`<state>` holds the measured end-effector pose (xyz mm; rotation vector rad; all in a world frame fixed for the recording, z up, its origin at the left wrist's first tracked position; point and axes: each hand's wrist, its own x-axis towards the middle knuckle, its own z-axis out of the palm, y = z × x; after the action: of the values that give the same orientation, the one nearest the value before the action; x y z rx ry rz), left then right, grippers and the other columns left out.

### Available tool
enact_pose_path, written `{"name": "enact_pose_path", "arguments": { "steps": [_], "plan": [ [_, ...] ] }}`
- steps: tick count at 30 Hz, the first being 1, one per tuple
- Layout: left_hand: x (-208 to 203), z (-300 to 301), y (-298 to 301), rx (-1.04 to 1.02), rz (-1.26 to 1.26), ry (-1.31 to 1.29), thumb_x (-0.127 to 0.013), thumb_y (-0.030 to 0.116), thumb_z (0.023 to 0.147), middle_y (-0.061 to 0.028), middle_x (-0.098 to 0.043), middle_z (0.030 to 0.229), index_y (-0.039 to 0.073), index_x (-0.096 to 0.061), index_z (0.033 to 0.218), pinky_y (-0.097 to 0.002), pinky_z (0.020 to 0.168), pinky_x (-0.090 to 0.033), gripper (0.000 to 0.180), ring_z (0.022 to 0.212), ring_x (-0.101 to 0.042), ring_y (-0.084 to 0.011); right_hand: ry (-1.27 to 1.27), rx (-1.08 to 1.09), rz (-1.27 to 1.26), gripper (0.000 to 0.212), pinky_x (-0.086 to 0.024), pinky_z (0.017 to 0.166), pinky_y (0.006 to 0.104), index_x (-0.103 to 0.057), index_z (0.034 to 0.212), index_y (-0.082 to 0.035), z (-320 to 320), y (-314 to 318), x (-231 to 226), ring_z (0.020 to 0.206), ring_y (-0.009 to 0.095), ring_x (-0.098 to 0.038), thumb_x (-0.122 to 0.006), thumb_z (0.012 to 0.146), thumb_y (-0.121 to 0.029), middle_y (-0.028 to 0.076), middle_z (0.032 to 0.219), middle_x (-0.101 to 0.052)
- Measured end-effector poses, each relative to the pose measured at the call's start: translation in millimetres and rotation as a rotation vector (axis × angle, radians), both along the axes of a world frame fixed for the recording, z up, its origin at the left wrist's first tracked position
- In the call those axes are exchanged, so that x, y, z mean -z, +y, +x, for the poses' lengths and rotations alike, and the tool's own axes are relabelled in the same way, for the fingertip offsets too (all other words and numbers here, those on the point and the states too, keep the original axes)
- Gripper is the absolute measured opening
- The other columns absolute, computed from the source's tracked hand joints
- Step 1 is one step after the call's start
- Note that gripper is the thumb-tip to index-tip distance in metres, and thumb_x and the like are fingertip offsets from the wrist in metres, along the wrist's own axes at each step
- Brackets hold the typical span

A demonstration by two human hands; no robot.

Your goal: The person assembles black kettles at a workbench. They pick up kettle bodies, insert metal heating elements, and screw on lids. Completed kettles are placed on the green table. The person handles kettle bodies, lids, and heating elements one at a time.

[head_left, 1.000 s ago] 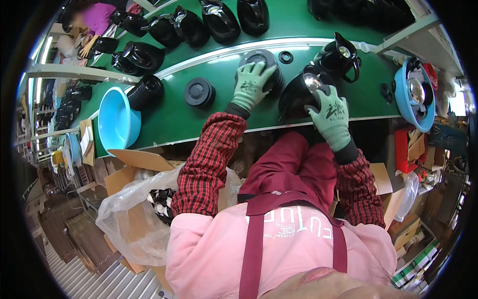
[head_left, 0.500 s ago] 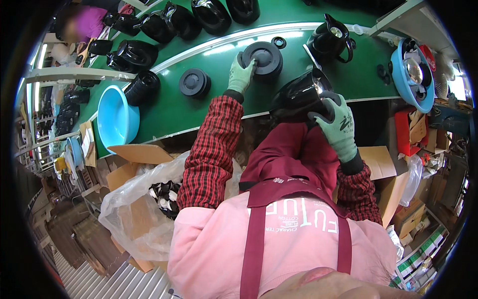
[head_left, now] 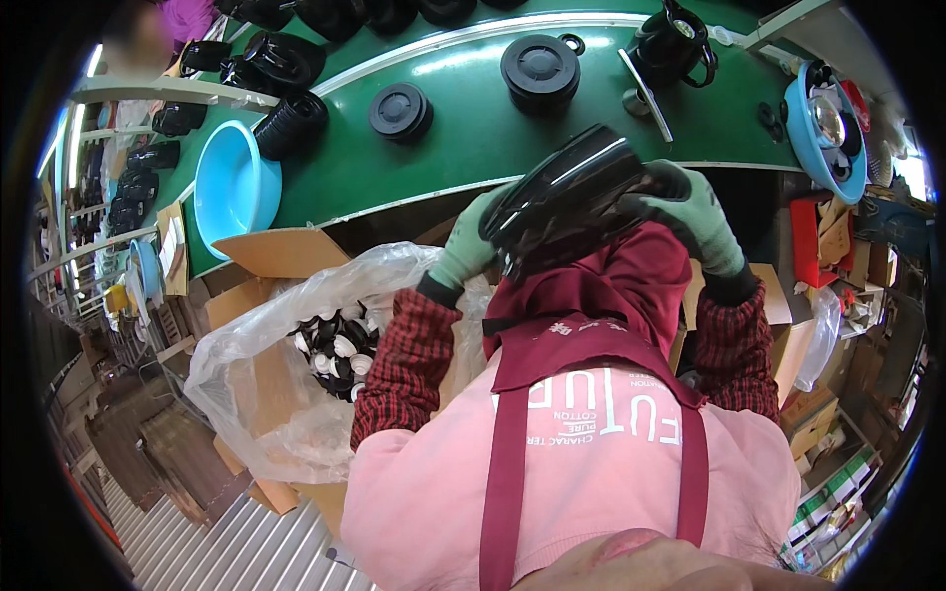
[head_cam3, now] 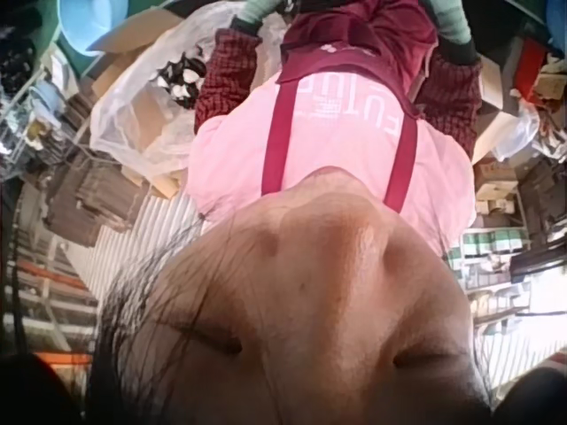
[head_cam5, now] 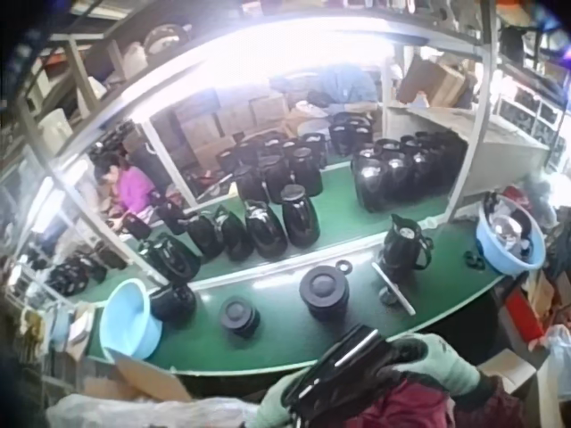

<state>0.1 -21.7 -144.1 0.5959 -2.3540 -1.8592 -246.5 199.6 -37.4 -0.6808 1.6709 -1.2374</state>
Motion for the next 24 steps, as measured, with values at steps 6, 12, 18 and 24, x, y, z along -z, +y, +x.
{"name": "enact_pose_path", "arguments": {
  "steps": [6,12,18,24],
  "plan": [
    [26.7,40.2,16.3,-0.323,0.168,0.198,-0.070,0.010,0.093,-0.0121,-0.065,0.136,-0.001,-0.055,0.142,-0.0321,0.104,-0.051,0.053,0.123,-0.063,-0.0179,0.234,-0.125,0.000,0.032,-0.055,0.082,0.0301,-0.072,0.105,0.002,25.3,-36.1,-5.8,0.087,0.017,-0.071,-0.081,0.088,-0.025,0.009,0.092,-0.074],
    [41.5,81.0,-15.5,-0.217,0.154,0.135,-0.064,0.014,0.098,-0.0139,-0.062,0.140,0.000,-0.050,0.146,-0.0346,0.102,-0.052,0.052,0.124,-0.061,-0.0203,0.354,-0.318,0.023,0.063,-0.054,0.095,0.0364,-0.063,0.131,-0.008,-13.9,-130.1,37.6,0.106,0.025,-0.068,-0.079,0.085,-0.048,0.015,0.116,-0.069],
    [39.0,92.8,8.6,-0.361,0.297,0.260,-0.067,0.018,0.095,-0.0125,-0.060,0.142,0.003,-0.051,0.146,-0.0374,0.107,-0.048,0.055,0.128,-0.059,-0.0223,1.115,-0.222,0.458,0.106,-0.021,0.115,0.0712,-0.027,0.163,-0.027,-52.9,-225.9,71.1,0.150,0.054,-0.020,-0.072,0.076,-0.069,0.028,0.167,-0.015],
    [28.8,86.3,17.6,-0.387,0.301,0.319,-0.070,0.022,0.093,-0.0112,-0.059,0.144,0.006,-0.053,0.146,-0.0403,0.111,-0.044,0.057,0.132,-0.056,-0.0244,1.249,0.043,0.212,0.093,-0.032,0.112,0.0637,-0.044,0.154,-0.027,-47.6,-210.2,87.0,0.139,0.051,-0.036,-0.077,0.074,-0.061,0.026,0.154,-0.037]
  ]
}}
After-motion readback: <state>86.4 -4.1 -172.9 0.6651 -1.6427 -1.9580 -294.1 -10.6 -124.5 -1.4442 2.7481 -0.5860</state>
